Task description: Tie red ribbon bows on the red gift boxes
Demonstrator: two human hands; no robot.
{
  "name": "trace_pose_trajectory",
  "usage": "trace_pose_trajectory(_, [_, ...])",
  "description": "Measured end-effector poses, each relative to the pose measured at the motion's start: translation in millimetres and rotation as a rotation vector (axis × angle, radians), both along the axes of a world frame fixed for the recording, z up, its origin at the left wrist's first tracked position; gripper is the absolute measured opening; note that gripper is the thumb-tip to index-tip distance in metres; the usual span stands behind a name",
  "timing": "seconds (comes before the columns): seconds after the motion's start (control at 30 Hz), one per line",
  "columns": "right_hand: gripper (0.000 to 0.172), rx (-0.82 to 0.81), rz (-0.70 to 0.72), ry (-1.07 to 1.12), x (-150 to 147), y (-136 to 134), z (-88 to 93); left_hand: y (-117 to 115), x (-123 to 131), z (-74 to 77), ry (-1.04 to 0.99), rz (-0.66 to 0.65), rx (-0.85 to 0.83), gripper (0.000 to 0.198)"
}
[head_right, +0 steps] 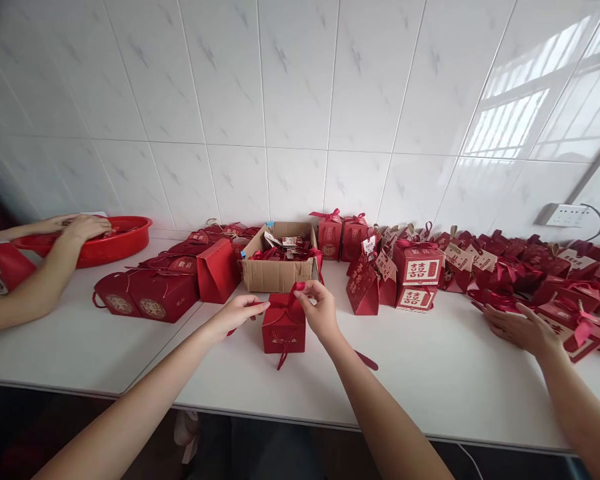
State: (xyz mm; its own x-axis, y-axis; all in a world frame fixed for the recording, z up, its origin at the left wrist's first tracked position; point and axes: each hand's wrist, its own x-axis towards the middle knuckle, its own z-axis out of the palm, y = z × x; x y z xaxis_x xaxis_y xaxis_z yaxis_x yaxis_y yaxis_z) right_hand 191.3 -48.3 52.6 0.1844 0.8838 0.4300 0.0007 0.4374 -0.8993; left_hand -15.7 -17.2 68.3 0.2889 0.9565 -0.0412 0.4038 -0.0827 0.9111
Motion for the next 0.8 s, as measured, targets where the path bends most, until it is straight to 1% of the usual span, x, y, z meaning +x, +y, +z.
trace_pose_trajectory(0.07, [0.031, -0.009, 0.007, 0.044, -1.8, -0.5, -0.6, -0.3, 0.2, -0.3, 0.001, -0.005, -0.002, 0.046])
trace_pose_trajectory(0.23, [0.059, -0.074, 0.062, 0.156, -3.0, 1.7, 1.9, -1.1, 1.0, -0.2, 0.003, -0.011, 0.005, 0.046])
trace_pose_trajectory(0.3, [0.065, -0.103, 0.076, 0.186, -2.8, 2.9, 2.5, -2.6, 1.4, 0.8, 0.002, -0.009, 0.008, 0.045])
trace_pose_trajectory(0.37, [0.06, -0.129, 0.078, 0.2, -2.9, 3.9, 2.2, -4.3, 1.6, 1.5, -0.001, -0.013, 0.012, 0.044])
trace_pose_trajectory(0.47, [0.042, -0.162, 0.094, 0.185, -3.6, 3.9, 2.0, -5.7, 1.1, 0.2, -0.004, -0.021, 0.023, 0.045])
trace_pose_trajectory(0.53, [0.038, -0.171, 0.122, 0.159, -4.1, 2.7, 2.9, -5.9, 0.7, -1.5, -0.002, -0.014, 0.043, 0.044])
trace_pose_trajectory(0.63, [0.041, -0.178, 0.165, 0.111, -4.5, 0.1, 5.5, -7.3, 2.9, 0.1, -0.004, 0.045, 0.134, 0.043])
trace_pose_trajectory(0.7, [0.047, -0.182, 0.183, 0.073, -4.8, -1.4, 7.6, -10.2, 7.7, 6.6, -0.02, 0.066, 0.231, 0.044])
trace_pose_trajectory(0.73, [0.049, -0.183, 0.189, 0.051, -4.9, -2.0, 8.6, -12.0, 11.3, 11.3, -0.031, 0.052, 0.274, 0.043])
trace_pose_trajectory(0.8, [0.051, -0.182, 0.191, 0.003, -5.4, -2.9, 10.6, -15.7, 19.9, 21.8, -0.053, -0.02, 0.332, 0.039])
